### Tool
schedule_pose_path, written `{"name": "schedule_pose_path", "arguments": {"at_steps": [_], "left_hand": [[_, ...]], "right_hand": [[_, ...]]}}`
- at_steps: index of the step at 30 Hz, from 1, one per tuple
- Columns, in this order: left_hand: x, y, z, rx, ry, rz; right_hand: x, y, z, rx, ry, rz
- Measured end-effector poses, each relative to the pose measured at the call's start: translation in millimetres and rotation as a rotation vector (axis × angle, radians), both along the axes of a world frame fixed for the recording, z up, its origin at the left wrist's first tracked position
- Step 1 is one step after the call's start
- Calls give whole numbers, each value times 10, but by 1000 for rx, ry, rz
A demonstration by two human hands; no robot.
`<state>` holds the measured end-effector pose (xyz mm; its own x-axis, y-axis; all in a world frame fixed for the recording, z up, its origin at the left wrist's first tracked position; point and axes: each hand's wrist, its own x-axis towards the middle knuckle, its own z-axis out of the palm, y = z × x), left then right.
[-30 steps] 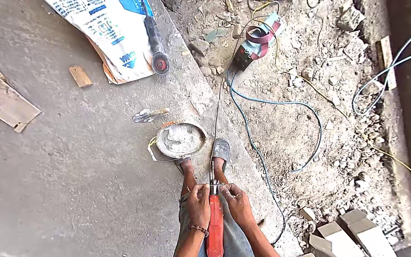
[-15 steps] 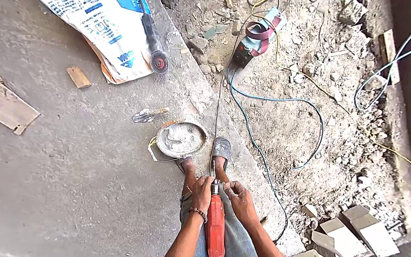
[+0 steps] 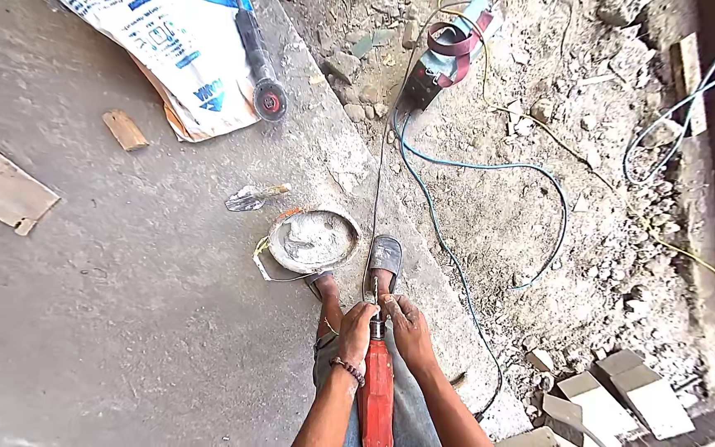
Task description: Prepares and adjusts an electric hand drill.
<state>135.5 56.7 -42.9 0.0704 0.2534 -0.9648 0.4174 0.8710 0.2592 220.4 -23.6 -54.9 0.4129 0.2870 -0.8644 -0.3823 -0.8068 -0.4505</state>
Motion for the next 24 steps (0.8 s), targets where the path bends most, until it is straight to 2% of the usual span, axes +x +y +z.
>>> {"name": "schedule_pose_path", "arguments": {"at_steps": [7,19,22,24], "left_hand": [[98,-25,56,46,-13,1],[-23,-267,217,334,-51,-306],[-41,-260,231,334,-74,-289],[-80,-225,221,288,-89,-269]], "right_hand": [[28,151,-81,43,122,-97],[85,166,296,244,261,-476],[219,100,260,218,338,-388],[249,56,250,146,271,-347]]}}
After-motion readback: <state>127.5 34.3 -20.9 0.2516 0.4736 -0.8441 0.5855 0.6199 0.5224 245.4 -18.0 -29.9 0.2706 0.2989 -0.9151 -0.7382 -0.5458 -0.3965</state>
